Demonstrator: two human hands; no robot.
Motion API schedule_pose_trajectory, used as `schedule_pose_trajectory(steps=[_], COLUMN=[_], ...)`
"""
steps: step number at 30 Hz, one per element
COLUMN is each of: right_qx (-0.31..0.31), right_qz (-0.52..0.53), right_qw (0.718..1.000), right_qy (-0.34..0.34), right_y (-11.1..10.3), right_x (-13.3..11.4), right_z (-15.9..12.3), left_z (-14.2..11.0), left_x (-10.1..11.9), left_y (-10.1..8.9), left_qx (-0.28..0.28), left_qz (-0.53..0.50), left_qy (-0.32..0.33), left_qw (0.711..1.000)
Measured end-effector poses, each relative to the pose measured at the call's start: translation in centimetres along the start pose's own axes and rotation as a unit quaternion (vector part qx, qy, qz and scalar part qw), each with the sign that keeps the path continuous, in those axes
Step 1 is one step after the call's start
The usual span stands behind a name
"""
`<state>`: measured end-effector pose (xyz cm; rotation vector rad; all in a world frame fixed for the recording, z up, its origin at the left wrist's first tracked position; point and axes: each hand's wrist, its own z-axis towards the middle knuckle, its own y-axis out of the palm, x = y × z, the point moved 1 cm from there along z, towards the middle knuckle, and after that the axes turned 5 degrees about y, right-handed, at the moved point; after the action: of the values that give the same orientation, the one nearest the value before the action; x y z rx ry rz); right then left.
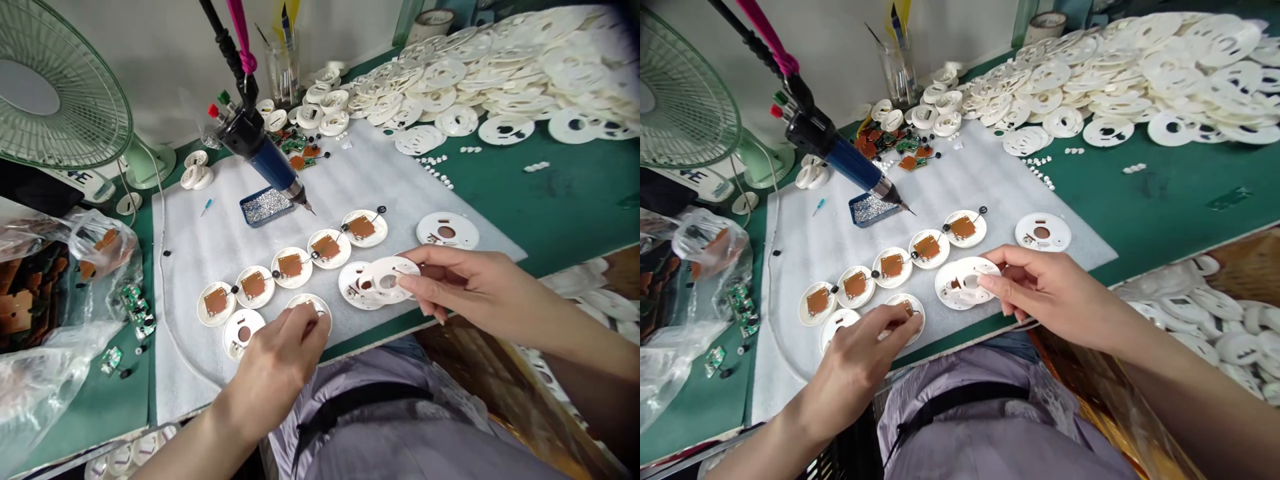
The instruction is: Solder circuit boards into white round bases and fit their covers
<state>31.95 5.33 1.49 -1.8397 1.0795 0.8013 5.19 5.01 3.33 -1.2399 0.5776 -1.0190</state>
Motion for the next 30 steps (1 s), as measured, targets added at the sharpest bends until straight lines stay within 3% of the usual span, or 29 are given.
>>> schedule_pose_trajectory(steps=[6,13,19,22,27,30], right_qx=[-0.016,-0.037,-0.081,-0.094,-0.128,-0.141], right_qz=[-0.009,-0.009,-0.003,-0.036,-0.061,-0.146], right_qw=[1.0,0.999,0.997,0.994,0.99,0.974], right_qy=[-0.005,-0.019,-0.019,-0.046,-0.024,-0.097], right_y=[0.2,0.9,2.3,3.2,5.4,6.6], right_x=[-0.2,-0.2,-2.5,-3.6,-4.2,-5.0], right_z=[0.0,0.3,1.1,1.8,2.1,2.3], left_z=[-0.4,-0.2,-0.4,-1.4,-3.6,-3.9], left_x=[0.9,1.5,1.1,1.0,0.4,0.1], left_y=[0.3,-0.2,-0.4,-0.3,0.6,1.7], left_qx=[-0.005,-0.042,-0.108,-0.086,0.072,0.069], left_qz=[0.099,0.089,0.058,0.03,0.016,0.042], left_qy=[0.055,0.014,-0.006,-0.021,-0.15,-0.183], left_qw=[0.994,0.995,0.992,0.996,0.986,0.98])
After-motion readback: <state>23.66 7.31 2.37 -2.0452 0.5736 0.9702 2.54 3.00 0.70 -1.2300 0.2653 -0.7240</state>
